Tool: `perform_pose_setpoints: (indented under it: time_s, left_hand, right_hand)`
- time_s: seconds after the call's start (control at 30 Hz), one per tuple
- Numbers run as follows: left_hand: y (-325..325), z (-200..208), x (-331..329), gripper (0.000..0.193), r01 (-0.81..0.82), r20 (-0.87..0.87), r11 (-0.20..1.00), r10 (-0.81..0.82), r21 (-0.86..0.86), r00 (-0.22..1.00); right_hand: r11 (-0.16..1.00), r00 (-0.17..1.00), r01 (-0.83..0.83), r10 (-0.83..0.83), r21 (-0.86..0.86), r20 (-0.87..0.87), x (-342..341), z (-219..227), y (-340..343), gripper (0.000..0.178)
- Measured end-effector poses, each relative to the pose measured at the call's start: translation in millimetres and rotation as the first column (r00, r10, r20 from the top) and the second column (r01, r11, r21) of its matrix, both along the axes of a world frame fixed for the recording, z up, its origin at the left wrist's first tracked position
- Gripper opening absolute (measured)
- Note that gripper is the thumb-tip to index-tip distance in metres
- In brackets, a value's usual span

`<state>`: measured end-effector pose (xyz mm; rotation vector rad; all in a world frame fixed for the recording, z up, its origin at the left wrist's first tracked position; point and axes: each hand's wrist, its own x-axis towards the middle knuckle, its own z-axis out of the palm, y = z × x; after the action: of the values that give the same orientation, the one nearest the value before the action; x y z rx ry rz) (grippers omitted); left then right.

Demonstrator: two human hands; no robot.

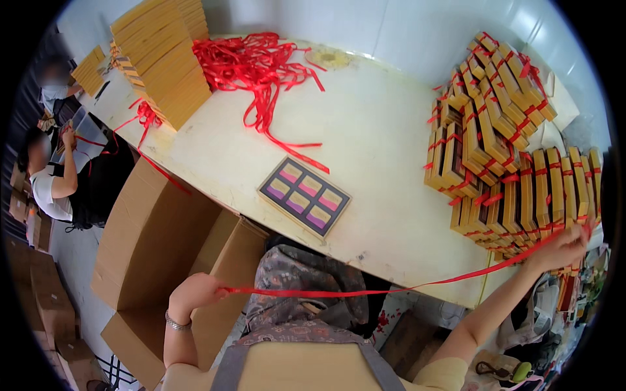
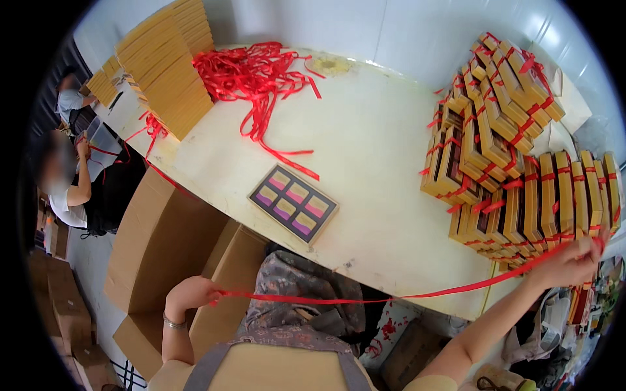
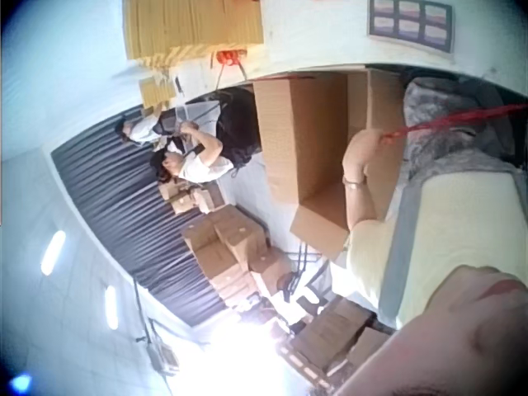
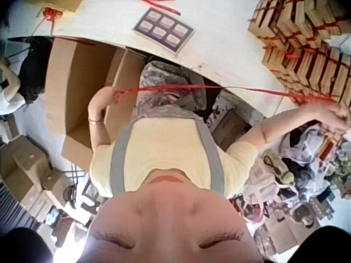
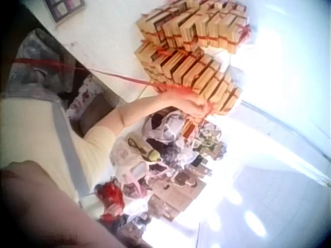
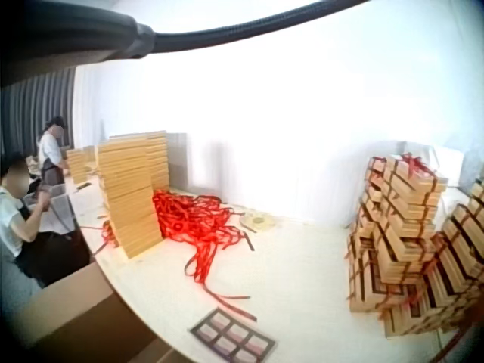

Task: The person ties red ribbons around small rectangular boxes at a workbench. They repeatedly pick up a box, wrap a red ribbon around it, tie a knot, and place the finished box into a stack on the right side of the table.

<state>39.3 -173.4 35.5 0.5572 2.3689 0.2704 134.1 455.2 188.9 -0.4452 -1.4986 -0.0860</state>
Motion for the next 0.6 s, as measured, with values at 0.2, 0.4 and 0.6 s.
perform_pose_setpoints:
  time_s: [0.2,0.4,0.6]
  left_hand:
    - [125.6,32.9,-19.1,0.094,0.057,-0.117,0.593,0.064,0.803,0.991]
    - [160.2,31.5,-48.3,0.028,-0.432,0.45,0.225,-0.033,0.873,0.892]
    - [113.8,3.8,-91.7,0.02,-0.583,0.438,0.273,0.442,0.766,0.783]
  right_hand:
    - [0.435,0.247,-0.878,0.769,-0.2,0.589,-99.9,-10.6,-227.0,0.008]
    - [0.276,0.116,-0.899,0.899,-0.34,0.423,-210.2,6.4,-251.8,0.013]
    - [0.594,0.121,-0.478,0.774,-0.647,0.622,-336.4,-46.9,-155.2,0.03]
